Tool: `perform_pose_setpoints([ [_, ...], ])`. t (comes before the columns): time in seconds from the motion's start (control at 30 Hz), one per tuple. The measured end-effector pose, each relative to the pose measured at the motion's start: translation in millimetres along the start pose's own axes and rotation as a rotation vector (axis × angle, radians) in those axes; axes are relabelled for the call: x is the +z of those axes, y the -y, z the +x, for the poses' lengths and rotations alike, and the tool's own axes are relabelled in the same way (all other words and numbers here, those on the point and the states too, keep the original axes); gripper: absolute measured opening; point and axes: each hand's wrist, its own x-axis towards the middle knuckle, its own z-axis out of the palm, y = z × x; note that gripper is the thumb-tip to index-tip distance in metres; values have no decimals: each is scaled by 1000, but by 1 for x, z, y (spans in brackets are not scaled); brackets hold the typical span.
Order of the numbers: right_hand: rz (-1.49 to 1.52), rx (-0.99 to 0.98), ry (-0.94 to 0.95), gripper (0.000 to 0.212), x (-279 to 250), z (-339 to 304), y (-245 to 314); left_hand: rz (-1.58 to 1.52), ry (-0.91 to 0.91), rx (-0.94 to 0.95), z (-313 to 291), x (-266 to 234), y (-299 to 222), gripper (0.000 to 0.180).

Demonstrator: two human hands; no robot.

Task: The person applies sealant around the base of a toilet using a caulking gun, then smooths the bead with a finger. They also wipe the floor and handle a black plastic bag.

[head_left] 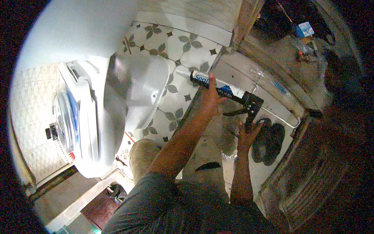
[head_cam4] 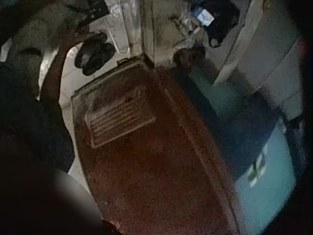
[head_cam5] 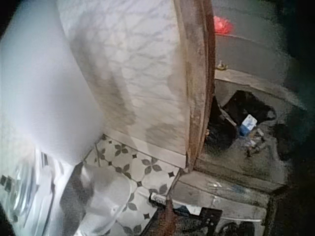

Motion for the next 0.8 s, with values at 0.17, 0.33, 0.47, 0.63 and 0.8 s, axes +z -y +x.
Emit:
perform_pose_setpoints([
  [0.17,-190,-17,41,130,58,19,81,7,138,181,19,-2,-64,89],
  [0.33,-606,100,-83,157,117,46,125,85,84,249,47,-5,-89,82],
  [0.47,-526,107,-172,167,159,58,136,-43,-16,72,78,-14,-98,93],
  [0.63,-519,195,-263,169,198,64,146,30,41,202,105,-32,-101,96],
  [0.8,-561,149,-242,164,219,71,150,588,40,656,116,-55,-105,91],
])
